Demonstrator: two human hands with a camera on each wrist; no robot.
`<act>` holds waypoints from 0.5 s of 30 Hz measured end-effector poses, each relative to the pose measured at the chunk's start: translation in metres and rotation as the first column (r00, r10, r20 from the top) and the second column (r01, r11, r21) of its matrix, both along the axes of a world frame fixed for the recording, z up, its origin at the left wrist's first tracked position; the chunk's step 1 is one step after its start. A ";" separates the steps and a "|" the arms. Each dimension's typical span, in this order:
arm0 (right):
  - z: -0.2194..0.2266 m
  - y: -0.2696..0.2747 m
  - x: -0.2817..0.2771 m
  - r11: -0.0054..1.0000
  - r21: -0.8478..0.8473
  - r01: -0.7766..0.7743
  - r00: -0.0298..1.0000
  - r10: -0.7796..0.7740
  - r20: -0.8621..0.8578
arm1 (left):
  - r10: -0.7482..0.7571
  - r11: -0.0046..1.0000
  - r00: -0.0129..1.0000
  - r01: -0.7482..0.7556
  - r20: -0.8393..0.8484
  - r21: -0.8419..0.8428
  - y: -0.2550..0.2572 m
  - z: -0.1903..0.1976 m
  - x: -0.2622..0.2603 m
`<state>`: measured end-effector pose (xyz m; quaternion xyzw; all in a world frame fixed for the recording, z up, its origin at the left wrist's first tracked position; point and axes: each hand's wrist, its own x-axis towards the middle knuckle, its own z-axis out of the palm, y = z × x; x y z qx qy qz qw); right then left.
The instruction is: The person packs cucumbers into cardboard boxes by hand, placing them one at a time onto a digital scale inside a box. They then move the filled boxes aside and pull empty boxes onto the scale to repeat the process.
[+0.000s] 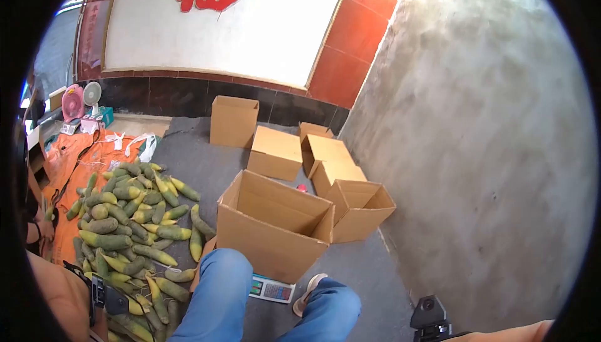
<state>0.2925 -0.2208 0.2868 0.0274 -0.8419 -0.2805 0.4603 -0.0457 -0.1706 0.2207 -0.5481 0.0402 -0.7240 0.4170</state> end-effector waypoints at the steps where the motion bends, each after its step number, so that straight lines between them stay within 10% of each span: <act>1: -0.007 0.002 -0.001 1.000 -0.020 0.001 1.000 -0.002 -0.015 | 0.005 1.000 1.000 -0.006 -0.014 -0.017 -0.001 -0.003 -0.002; 15: -0.030 0.011 -0.027 0.996 -0.088 0.035 0.993 -0.044 -0.107 | 0.061 0.998 0.992 -0.064 -0.106 -0.029 -0.017 -0.001 -0.033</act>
